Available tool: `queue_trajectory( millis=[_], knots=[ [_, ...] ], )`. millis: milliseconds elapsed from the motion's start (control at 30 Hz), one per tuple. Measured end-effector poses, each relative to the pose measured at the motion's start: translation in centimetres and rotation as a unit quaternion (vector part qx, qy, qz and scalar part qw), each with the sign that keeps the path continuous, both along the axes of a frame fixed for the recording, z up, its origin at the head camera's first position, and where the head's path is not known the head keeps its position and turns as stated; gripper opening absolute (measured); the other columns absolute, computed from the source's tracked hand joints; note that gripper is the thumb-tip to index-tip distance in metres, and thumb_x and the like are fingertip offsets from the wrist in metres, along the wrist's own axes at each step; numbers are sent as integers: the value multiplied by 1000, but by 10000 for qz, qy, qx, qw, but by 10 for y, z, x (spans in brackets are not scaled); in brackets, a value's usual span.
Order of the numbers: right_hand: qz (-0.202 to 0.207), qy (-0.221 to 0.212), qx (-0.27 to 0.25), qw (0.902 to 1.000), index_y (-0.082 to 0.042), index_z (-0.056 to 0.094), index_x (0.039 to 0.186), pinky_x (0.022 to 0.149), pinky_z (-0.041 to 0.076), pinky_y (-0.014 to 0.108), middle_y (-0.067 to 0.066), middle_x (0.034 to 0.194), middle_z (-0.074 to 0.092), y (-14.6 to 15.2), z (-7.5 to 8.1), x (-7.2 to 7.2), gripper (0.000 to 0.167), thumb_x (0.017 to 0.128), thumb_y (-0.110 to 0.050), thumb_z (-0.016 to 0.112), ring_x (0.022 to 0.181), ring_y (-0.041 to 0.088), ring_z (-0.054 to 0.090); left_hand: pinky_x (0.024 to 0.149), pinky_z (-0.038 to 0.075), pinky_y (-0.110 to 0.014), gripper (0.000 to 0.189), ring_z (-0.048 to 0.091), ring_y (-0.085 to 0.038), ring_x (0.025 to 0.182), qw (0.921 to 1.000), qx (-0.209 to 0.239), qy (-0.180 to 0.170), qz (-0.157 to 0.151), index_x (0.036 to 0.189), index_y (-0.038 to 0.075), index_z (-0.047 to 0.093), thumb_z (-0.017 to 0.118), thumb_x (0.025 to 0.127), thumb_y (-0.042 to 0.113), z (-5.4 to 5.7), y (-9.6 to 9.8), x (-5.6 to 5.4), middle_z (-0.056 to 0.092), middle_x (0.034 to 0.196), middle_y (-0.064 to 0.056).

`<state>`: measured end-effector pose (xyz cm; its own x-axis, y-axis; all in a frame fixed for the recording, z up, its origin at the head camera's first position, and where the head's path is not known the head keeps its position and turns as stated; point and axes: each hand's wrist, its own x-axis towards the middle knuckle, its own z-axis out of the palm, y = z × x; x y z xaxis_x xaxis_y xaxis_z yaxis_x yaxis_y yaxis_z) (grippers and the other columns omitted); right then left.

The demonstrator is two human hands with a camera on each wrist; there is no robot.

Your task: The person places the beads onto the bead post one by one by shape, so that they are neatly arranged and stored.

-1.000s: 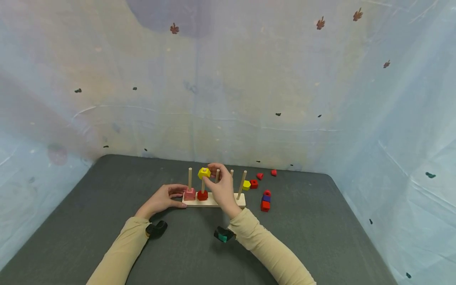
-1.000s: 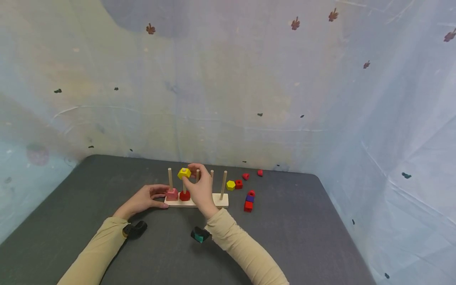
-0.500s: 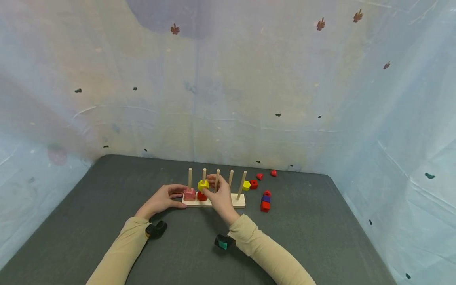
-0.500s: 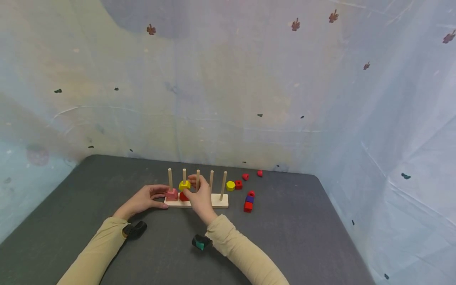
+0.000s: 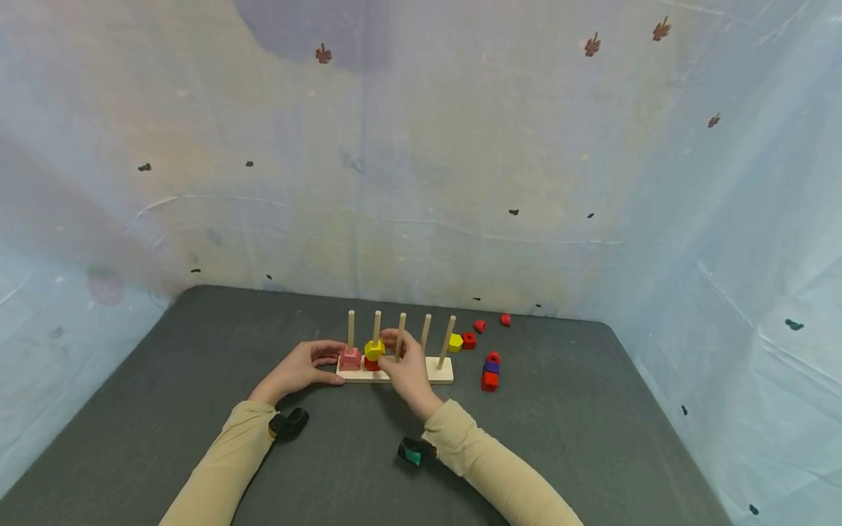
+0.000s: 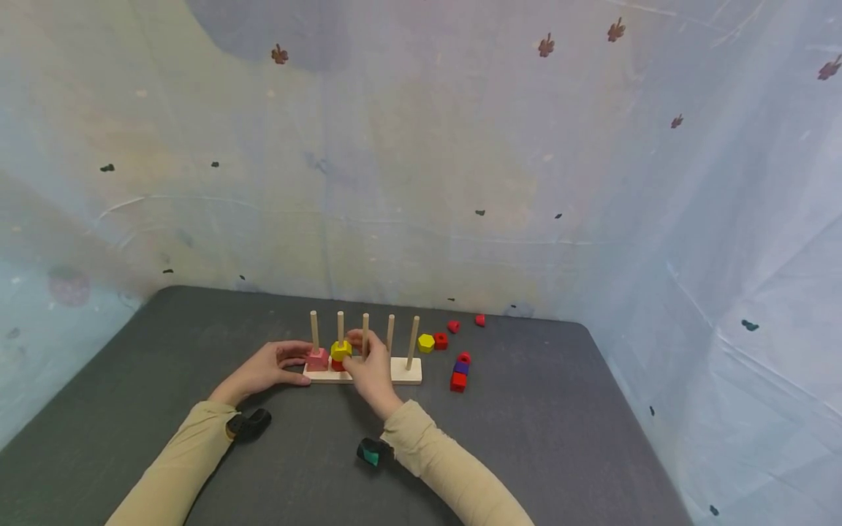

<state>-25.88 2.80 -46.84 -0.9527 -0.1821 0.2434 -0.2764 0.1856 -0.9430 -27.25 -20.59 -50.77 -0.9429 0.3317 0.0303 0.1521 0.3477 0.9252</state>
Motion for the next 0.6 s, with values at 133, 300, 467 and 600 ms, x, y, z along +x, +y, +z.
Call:
queue_trajectory(
  millis=[133,300,467,600],
  knots=[
    [200,-16,-95,9998,0,55,126,103,38,54,17,122,59,5,10,8,44,83,10,64,116,34,54,99,46,-41,71,53,-33,120,10000,45,-60,-6,135,-2,51,83,74,13,-1,-1,-1,52,134,-20],
    [456,119,-45,9989,8,46,134,106,33,58,28,129,52,15,34,28,53,84,13,61,124,44,45,99,46,-42,71,53,-33,120,9999,84,-66,-35,134,-1,52,84,73,17,1,1,-1,52,133,-20],
    [548,119,319,9979,11,38,139,106,32,57,30,134,47,29,43,43,58,87,7,63,126,45,42,98,47,-44,71,53,-34,119,10000,-15,-20,-52,133,0,53,84,73,18,3,1,0,53,132,-19],
    [661,103,408,9969,12,37,139,105,34,58,31,134,45,44,45,51,60,86,8,64,124,46,43,98,47,-44,70,53,-34,118,10000,-63,0,-60,133,0,53,84,73,18,4,0,2,54,132,-19]
  ],
)
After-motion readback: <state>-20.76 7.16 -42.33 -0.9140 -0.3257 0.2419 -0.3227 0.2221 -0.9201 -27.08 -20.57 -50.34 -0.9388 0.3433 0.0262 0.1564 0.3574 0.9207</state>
